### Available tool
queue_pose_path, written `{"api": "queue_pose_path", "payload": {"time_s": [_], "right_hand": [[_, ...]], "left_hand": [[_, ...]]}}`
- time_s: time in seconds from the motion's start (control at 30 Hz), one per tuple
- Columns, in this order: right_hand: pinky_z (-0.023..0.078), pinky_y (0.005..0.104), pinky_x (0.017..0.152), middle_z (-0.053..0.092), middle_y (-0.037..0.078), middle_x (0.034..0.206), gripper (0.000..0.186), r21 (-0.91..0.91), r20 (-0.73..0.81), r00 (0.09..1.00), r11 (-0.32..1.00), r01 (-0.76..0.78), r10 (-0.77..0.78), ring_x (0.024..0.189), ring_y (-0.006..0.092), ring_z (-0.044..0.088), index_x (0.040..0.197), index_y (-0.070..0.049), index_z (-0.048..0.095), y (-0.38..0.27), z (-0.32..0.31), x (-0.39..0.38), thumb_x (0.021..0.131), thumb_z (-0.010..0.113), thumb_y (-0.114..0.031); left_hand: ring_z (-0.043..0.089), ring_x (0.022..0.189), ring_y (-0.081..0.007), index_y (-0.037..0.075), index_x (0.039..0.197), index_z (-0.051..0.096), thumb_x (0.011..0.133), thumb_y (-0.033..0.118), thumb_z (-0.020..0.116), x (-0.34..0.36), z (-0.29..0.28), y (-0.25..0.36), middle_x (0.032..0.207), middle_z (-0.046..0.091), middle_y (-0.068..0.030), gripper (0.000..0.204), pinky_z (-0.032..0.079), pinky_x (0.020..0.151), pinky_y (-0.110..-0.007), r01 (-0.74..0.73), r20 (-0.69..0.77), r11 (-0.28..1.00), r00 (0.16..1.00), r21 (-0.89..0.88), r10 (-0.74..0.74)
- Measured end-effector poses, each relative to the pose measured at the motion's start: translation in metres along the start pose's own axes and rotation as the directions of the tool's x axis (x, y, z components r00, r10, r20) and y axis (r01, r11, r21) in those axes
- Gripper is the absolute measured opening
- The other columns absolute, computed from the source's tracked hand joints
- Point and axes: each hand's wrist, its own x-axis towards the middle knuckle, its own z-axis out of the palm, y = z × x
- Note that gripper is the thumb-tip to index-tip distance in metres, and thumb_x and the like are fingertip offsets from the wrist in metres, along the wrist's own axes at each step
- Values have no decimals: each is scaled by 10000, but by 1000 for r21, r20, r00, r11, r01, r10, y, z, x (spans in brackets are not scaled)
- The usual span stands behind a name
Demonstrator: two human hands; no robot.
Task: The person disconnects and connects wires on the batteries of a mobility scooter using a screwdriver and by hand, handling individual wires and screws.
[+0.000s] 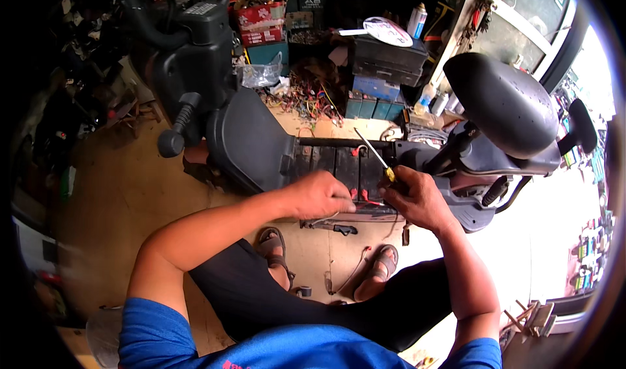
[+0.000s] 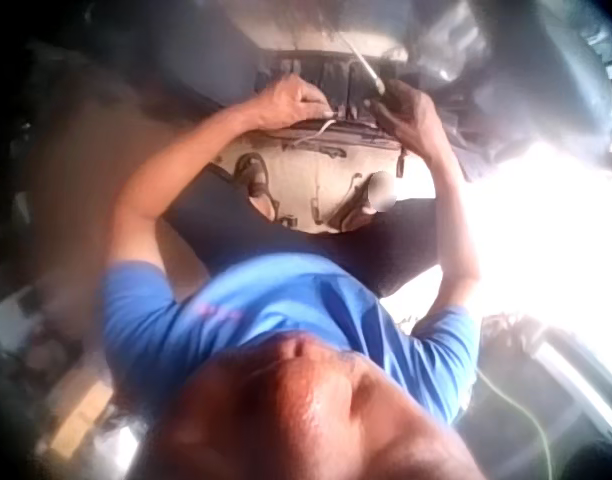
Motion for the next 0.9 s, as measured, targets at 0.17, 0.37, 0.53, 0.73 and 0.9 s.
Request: {"api": "queue_pose_path", "payload": {"time_s": [0.17, 0.37, 0.53, 0.73, 0.9], "right_hand": [[508, 320, 694, 673, 72, 788, 218, 104, -50, 998, 994, -44, 49, 738, 90, 553, 1060, 12, 694, 15, 4, 7, 907, 790, -110], [533, 376, 662, 700, 194, 815, 195, -154, -204, 977, 984, -92, 59, 680, 284, 687, 1026, -4, 702, -3, -2, 7, 888, 785, -115], [516, 482, 631, 634, 199, 756, 188, -224, -2, 956, 931, 286, -294, 731, 454, 642, 898, -24, 641, -1, 13, 15, 895, 778, -153], [520, 440, 601, 644, 198, 742, 181, -120, -198, 946, 964, 235, -256, 678, 423, 650, 888, -23, 643, -15, 19, 19, 870, 796, -117], [503, 356, 593, 650, 137, 696, 158, -27, -168, 975, 989, 145, -148, 610, 254, 590, 893, -13, 678, -8, 22, 31, 888, 804, -109]], "left_hand": [[655, 850, -65, -26, 1051, 789, 1013, 257, 750, -8, -1, -14, 903, 788, -41, 288, 550, 785, -302, -32, -234, 974, 972, -226, -23], [694, 803, -140, 56, 1181, 777, 914, 364, 821, 3, -2, -6, 835, 746, -106, 410, 546, 775, -316, 189, -314, 974, 939, 122, -143], [711, 761, -251, 85, 1143, 772, 909, 403, 800, 20, 9, -11, 840, 737, -148, 396, 549, 748, -395, -61, -120, 988, 990, 142, 78], [611, 674, -124, 56, 988, 798, 1022, 324, 714, 25, 18, -13, 763, 699, -30, 284, 498, 666, -314, 72, -49, 963, 995, -259, -87], [505, 628, -47, 38, 939, 758, 1071, 356, 670, 30, 19, -5, 694, 612, 22, 356, 421, 588, -263, 162, 23, 802, 983, -576, -182]]}}
